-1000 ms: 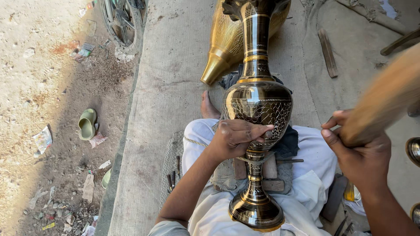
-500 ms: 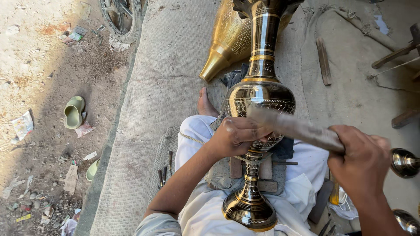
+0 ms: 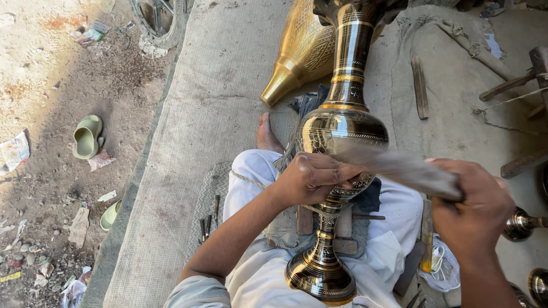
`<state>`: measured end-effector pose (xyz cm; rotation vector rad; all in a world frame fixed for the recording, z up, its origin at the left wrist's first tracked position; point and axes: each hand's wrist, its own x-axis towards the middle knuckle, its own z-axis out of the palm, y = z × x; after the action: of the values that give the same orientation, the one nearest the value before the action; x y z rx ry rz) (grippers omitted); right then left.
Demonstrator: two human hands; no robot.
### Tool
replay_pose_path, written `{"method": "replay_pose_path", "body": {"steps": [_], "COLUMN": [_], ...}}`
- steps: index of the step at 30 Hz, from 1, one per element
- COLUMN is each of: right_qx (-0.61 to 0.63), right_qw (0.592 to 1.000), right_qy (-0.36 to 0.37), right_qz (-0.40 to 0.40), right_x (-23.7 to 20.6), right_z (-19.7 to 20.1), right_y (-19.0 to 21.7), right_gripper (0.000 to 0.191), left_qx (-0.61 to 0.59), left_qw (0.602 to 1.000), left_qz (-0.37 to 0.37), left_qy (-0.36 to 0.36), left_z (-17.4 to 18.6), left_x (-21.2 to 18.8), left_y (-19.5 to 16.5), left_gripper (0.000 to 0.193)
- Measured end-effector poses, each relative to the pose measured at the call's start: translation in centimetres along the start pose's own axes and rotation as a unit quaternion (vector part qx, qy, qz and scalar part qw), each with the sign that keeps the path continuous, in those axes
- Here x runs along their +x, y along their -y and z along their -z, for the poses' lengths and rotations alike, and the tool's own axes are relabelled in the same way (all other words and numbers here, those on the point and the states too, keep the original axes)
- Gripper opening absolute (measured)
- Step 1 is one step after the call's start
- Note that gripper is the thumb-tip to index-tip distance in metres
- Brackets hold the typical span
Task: The person uses a metal chisel and a wooden mallet to engrave decorative patterns onto the surface of a brass vessel. They hold the chisel against the metal and strike it repeatedly with the mallet to create the design.
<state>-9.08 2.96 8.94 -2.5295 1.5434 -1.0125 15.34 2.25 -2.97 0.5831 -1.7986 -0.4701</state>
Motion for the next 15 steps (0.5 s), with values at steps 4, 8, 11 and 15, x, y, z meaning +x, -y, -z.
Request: {"method": "replay_pose_path", "body": {"steps": [4,8,11,15], "right_qx": [-0.013,0.191,0.225,0.085], "right_qw": [1.0,0.975,0.97,0.996], "right_qy": [0.009,-0.026,-0.037,-0.011], "right_qz": [0.018,-0.11,-0.086,-0.031], "right_x": [-1.1,-2.1,-1.8,-1.0], "right_z": [-1.0,-1.7,-2.0,-1.7], "right_y": [-1.8,-3.3,-2.6,-1.1], "right_gripper": [0.029,0.02,0.022,0.029], "left_qx": [-0.014,-0.013,-0.007,-0.034], "left_qw": [1.0,1.0,0.999,0.998], "left_qz": [-0.005,0.011,-0.039,0.035], "left_qy": [0.002,0.021,-0.004,0.034], "left_z": [0.2,0.7,0.9,0.8], "left_x": [0.1,0.5,0.7,0.4], "left_y": [-0.1,-0.4,-0.5,-0.3], "left_gripper": [0.066,0.068,0.068,0.076]}}
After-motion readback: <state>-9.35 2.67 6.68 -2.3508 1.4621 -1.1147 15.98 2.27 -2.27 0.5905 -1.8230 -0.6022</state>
